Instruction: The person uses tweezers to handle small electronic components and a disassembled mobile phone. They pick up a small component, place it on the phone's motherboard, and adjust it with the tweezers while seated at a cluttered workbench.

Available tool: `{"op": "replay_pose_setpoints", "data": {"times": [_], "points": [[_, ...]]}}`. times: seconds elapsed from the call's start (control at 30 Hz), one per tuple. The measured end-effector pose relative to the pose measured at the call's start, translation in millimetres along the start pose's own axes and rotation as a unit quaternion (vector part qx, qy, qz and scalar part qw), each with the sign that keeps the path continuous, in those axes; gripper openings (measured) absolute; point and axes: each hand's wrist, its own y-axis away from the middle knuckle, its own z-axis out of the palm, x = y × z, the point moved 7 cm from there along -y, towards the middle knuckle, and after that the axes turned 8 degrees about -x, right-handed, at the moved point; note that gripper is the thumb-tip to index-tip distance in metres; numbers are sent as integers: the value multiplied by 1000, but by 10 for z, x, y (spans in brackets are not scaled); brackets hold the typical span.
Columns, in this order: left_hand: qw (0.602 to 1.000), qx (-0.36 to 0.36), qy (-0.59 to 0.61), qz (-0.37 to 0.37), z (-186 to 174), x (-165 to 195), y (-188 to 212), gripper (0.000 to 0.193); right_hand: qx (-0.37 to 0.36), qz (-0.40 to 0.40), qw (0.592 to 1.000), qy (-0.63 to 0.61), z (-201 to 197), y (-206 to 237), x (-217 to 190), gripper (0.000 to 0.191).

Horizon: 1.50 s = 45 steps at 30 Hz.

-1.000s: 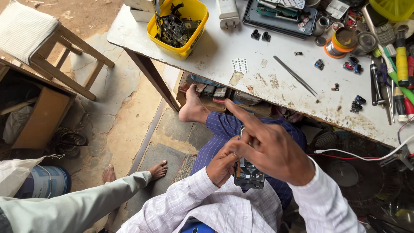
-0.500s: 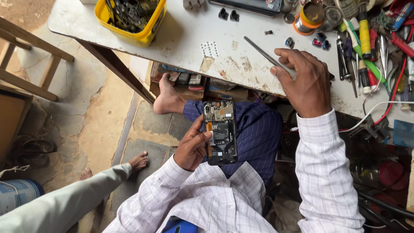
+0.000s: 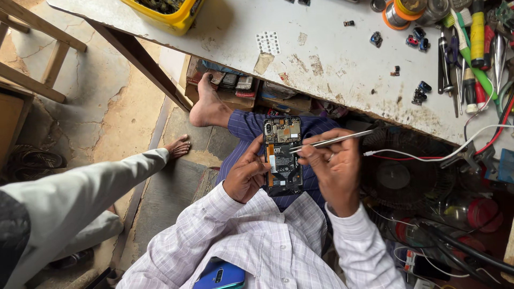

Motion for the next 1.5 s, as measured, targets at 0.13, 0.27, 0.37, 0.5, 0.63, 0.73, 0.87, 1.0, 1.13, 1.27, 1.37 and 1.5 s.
{"op": "replay_pose_setpoints", "data": {"times": [0.13, 0.27, 0.37, 0.5, 0.63, 0.73, 0.87, 1.0, 1.13, 1.27, 1.37, 1.5], "points": [[1000, 3, -31, 0, -29, -69, -15, 81, 35, 43, 998, -24, 92, 90, 230, 28], [999, -6, -45, 5, -15, -95, -38, 80, 58, 52, 997, -19, 93, 116, 295, 29], [999, -10, -51, 6, 1, -96, -38, 77, 55, 65, 996, -19, 102, 125, 333, 26], [999, -8, -35, -7, 39, -91, -16, 69, 63, 96, 993, -38, 52, 156, 384, 24], [999, 2, -41, -11, 74, -53, -38, 67, 32, 62, 996, -48, 32, 178, 330, 24], [998, 14, -52, -15, 83, -51, -48, 68, 77, 7, 997, -18, -69, 253, 242, 24], [999, 7, -36, -8, 95, -48, -69, 69, 120, -67, 990, -20, -221, 334, 150, 24], [1000, 6, -26, -6, 107, -44, -83, 70, 122, -41, 991, -36, -228, 344, 270, 26], [999, 6, -42, -9, 127, -46, -92, 69, 124, -41, 991, -25, -250, 345, 317, 25], [998, 12, -65, 0, 124, -37, -92, 65, 121, -26, 992, -33, -260, 334, 371, 24], [997, 31, -77, 3, 95, -52, -108, 61, 123, -2, 990, -62, -279, 328, 436, 25], [996, 43, -75, 10, 73, -60, -114, 56, 136, 10, 985, -108, -302, 342, 498, 25]]}}
